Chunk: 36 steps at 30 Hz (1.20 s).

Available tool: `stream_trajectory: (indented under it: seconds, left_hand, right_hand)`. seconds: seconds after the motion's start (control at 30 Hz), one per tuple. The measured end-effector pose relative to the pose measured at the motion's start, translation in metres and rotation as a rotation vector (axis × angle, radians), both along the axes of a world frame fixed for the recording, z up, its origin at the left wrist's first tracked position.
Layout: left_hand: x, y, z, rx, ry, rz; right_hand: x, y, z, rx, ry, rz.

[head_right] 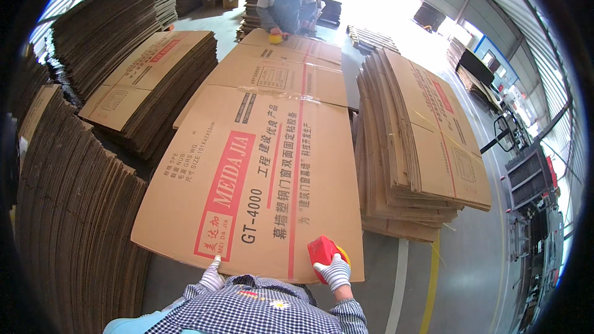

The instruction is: The recorder picks up flattened cardboard boxes, applies tape using a dispenser, and moves them to another area in a warehouse.

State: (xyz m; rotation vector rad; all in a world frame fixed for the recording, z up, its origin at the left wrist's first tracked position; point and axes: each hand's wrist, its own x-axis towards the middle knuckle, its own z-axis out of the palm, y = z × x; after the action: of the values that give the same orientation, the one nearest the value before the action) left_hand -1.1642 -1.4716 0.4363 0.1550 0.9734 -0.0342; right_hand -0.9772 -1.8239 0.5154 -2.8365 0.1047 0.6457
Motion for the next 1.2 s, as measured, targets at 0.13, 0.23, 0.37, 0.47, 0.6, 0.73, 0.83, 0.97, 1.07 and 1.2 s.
stream_trajectory:
  seconds: [0.13, 0.23, 0.37, 0.47, 0.6, 0.73, 0.83, 0.97, 1.07, 1.2]
  left_hand:
    - [0.001, -0.002, -0.003, 0.06, 0.033, 0.02]
    - [0.003, -0.002, 0.001, 0.052, 0.018, 0.007]
    - [-0.004, 0.003, -0.024, 0.005, 0.009, -0.006]
    - [-0.001, 0.002, -0.02, 0.004, -0.019, 0.017]
    - [0.008, -0.007, 0.011, 0.064, 0.069, 0.043]
    - [0.004, -0.003, 0.006, 0.057, 0.034, 0.031]
    - [0.006, -0.004, 0.016, -0.006, 0.037, 0.038]
    - [0.006, -0.004, 0.014, -0.025, 0.042, 0.028]
    - [0.008, -0.004, 0.017, 0.014, 0.057, 0.015]
    - [-0.002, 0.006, -0.018, -0.053, 0.057, 0.017]
  right_hand:
    - [0.0, -0.001, -0.004, -0.009, -0.021, 0.014]
    - [0.0, -0.004, -0.007, -0.004, -0.032, 0.023]
    - [0.0, -0.002, -0.005, 0.007, -0.035, 0.026]
    - [-0.001, -0.002, -0.003, 0.011, -0.029, 0.023]
    - [-0.001, -0.007, -0.011, 0.0, -0.027, 0.009]
    - [-0.001, -0.002, -0.004, 0.004, -0.022, 0.019]
    - [0.0, 0.0, 0.0, -0.008, -0.012, 0.012]
    - [0.0, -0.001, -0.001, -0.002, -0.007, 0.006]
    - [-0.001, -0.002, -0.003, -0.001, -0.029, 0.008]
    - [0.0, 0.0, -0.001, 0.018, -0.026, 0.01]
